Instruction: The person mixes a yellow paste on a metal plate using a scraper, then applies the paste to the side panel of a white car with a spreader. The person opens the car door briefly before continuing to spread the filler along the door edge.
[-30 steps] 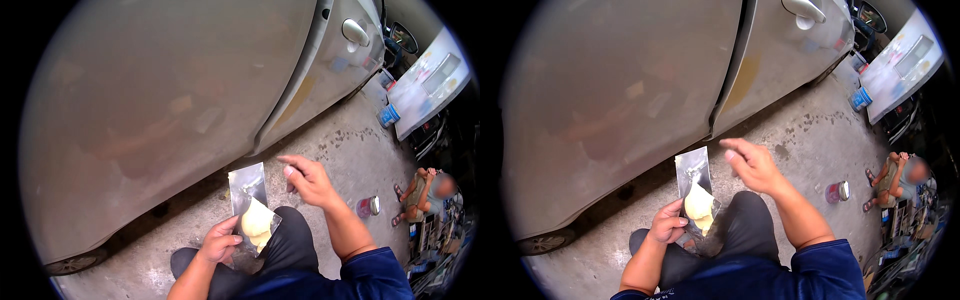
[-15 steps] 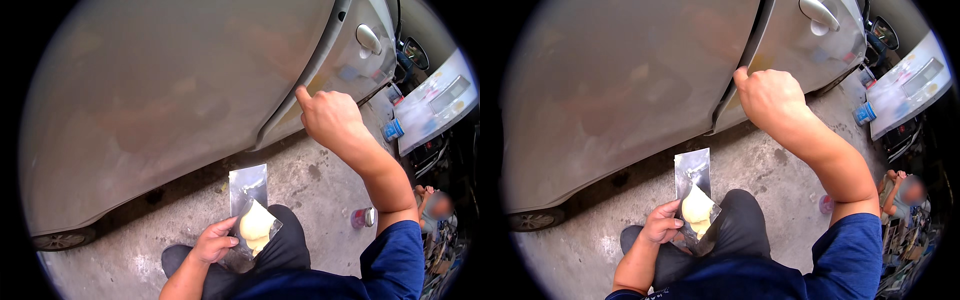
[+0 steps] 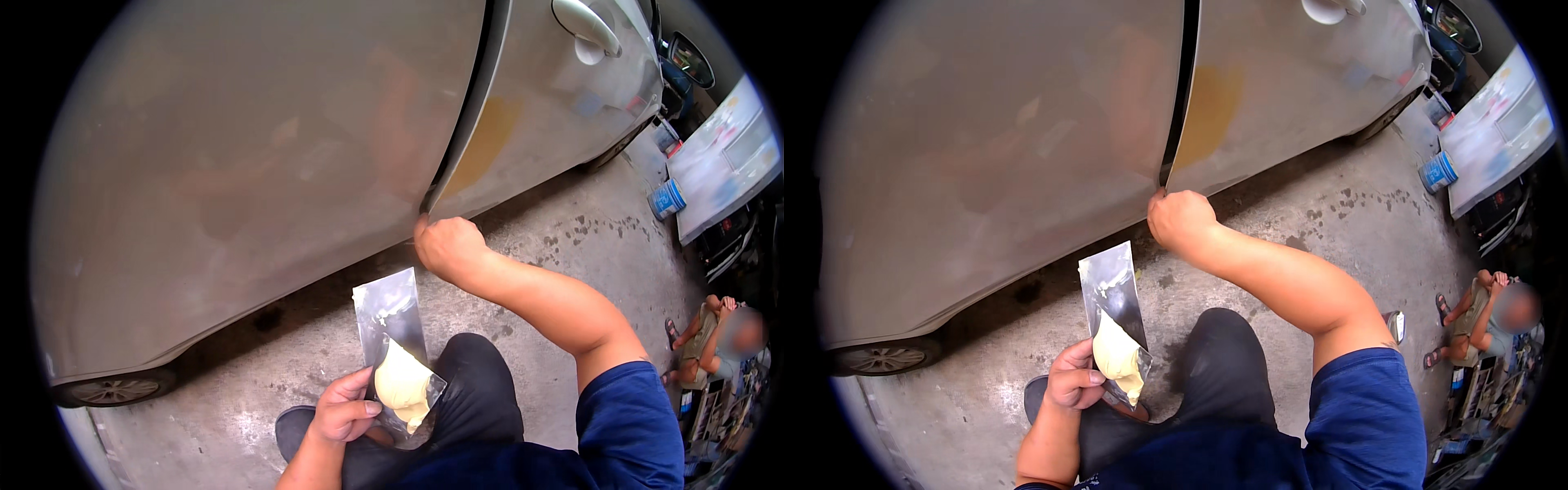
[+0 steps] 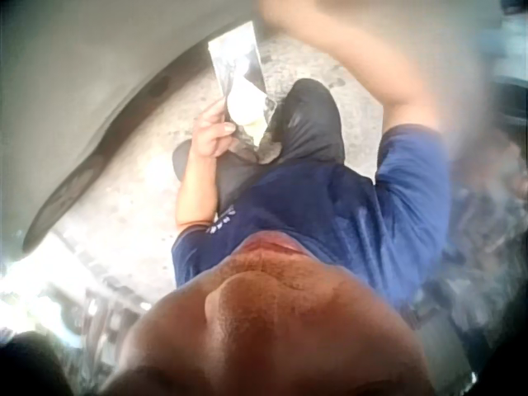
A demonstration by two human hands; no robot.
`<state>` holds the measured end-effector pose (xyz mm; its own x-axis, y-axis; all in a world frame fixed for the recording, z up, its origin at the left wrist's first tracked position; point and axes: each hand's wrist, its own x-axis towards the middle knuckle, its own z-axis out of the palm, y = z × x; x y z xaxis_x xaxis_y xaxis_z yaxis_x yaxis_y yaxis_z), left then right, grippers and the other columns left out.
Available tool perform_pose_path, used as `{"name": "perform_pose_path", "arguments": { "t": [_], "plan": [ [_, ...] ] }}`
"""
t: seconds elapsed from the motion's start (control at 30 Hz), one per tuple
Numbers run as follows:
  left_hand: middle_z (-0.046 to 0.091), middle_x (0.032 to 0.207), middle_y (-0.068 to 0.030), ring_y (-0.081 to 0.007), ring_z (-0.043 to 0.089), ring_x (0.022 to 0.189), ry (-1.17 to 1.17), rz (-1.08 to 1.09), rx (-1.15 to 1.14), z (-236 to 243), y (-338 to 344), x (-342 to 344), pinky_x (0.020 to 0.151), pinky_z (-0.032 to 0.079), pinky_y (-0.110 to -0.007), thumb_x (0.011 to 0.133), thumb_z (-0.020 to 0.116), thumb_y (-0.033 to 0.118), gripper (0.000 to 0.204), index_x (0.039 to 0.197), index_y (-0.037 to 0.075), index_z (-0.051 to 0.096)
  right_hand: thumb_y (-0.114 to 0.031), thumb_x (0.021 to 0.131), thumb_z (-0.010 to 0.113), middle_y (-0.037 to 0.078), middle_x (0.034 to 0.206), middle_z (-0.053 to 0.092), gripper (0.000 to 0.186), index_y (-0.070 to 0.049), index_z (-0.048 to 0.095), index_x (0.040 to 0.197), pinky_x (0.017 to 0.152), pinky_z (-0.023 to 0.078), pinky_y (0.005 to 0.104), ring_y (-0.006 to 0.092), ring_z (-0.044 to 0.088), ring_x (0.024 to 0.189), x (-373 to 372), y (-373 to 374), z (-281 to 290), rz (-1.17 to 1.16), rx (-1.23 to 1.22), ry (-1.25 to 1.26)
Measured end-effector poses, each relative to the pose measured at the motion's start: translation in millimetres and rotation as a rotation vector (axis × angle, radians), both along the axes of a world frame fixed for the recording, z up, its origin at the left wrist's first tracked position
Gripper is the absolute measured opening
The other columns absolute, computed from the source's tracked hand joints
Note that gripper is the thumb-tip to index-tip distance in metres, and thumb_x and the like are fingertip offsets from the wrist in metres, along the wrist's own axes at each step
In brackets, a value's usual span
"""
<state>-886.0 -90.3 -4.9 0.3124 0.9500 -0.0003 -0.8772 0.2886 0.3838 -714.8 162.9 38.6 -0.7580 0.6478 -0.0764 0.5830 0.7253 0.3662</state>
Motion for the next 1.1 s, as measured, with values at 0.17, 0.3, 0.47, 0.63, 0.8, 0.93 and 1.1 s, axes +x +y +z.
{"name": "perform_pose_path", "arguments": {
  "t": [0.17, 0.3, 0.47, 0.63, 0.8, 0.93, 1.1],
  "plan": [
    [0.055, 0.128, -0.0237, -0.0333, 0.054, 0.119, 0.125, 0.048, -0.062, 7.3, -0.4, 14.5, 0.105, 0.040, -0.044, 0.072, 0.051, -0.008, 0.063, 0.134, -0.013, 0.040, -0.030, 0.090, 0.057, 0.016, 0.075, 0.065, 0.029, -0.002, 0.052, 0.090, 0.064, 0.051, 0.0419, 0.0337, 0.066, 0.074, 29.1, -42.8, -7.7, 0.019, -0.522, 0.312],
    [0.056, 0.125, -0.0245, -0.0347, 0.056, 0.115, 0.229, 0.018, -0.152, 13.7, 5.9, 36.4, 0.103, 0.042, -0.045, 0.071, 0.053, -0.002, 0.065, 0.134, -0.012, 0.040, -0.040, 0.094, 0.056, 0.015, 0.091, 0.065, 0.037, -0.004, 0.053, 0.097, 0.072, 0.050, 0.0379, 0.0271, 0.063, 0.085, 72.6, -62.9, -47.9, -0.116, -0.959, 0.809],
    [0.047, 0.138, -0.0206, -0.0310, 0.045, 0.130, 0.090, -0.139, -0.090, 2.8, 16.5, 66.6, 0.110, 0.033, -0.043, 0.076, 0.049, -0.009, 0.066, 0.140, -0.010, 0.035, -0.032, 0.094, 0.060, 0.006, 0.115, 0.057, 0.033, -0.004, 0.054, 0.110, 0.083, 0.048, 0.0336, 0.0144, 0.056, 0.102, 104.7, -112.0, -60.0, -0.079, -1.911, 1.777],
    [0.048, 0.137, -0.0189, -0.0314, 0.045, 0.129, 0.163, -0.123, -0.112, 10.4, 27.8, 105.0, 0.109, 0.034, -0.045, 0.078, 0.051, -0.009, 0.063, 0.139, -0.006, 0.038, -0.014, 0.094, 0.056, 0.009, 0.113, 0.061, 0.022, -0.002, 0.052, 0.112, 0.090, 0.047, 0.0307, 0.0139, 0.058, 0.104, 124.2, -123.8, -49.2, -0.240, -1.764, 1.971],
    [0.051, 0.134, -0.0162, -0.0333, 0.049, 0.125, 0.266, 0.248, -0.142, 22.7, 34.9, 130.2, 0.106, 0.039, -0.051, 0.075, 0.052, -0.011, 0.064, 0.136, 0.007, 0.044, -0.005, 0.092, 0.053, 0.008, 0.108, 0.063, 0.023, 0.001, 0.051, 0.115, 0.089, 0.048, 0.0294, 0.0130, 0.060, 0.097, 182.5, -106.7, -51.5, -0.396, -1.389, 2.297],
    [0.048, 0.136, -0.0173, -0.0326, 0.047, 0.127, 0.258, 0.495, -0.040, 37.4, 61.0, 141.9, 0.109, 0.037, -0.052, 0.080, 0.048, -0.012, 0.062, 0.138, 0.007, 0.039, -0.006, 0.093, 0.054, 0.010, 0.113, 0.063, 0.036, 0.005, 0.048, 0.127, 0.092, 0.047, 0.0296, 0.0138, 0.060, 0.102, 216.9, -140.1, -47.6, -0.283, -1.561, 1.981],
    [0.048, 0.137, -0.0147, -0.0313, 0.047, 0.128, 0.235, 0.515, 0.078, 45.7, 64.7, 161.3, 0.109, 0.037, -0.050, 0.086, 0.048, -0.008, 0.059, 0.141, 0.008, 0.037, -0.010, 0.093, 0.060, 0.012, 0.113, 0.063, 0.039, 0.005, 0.047, 0.126, 0.090, 0.047, 0.0297, 0.0149, 0.059, 0.104, 189.8, -163.3, -51.5, -0.334, -1.566, 1.821]
  ]
}}
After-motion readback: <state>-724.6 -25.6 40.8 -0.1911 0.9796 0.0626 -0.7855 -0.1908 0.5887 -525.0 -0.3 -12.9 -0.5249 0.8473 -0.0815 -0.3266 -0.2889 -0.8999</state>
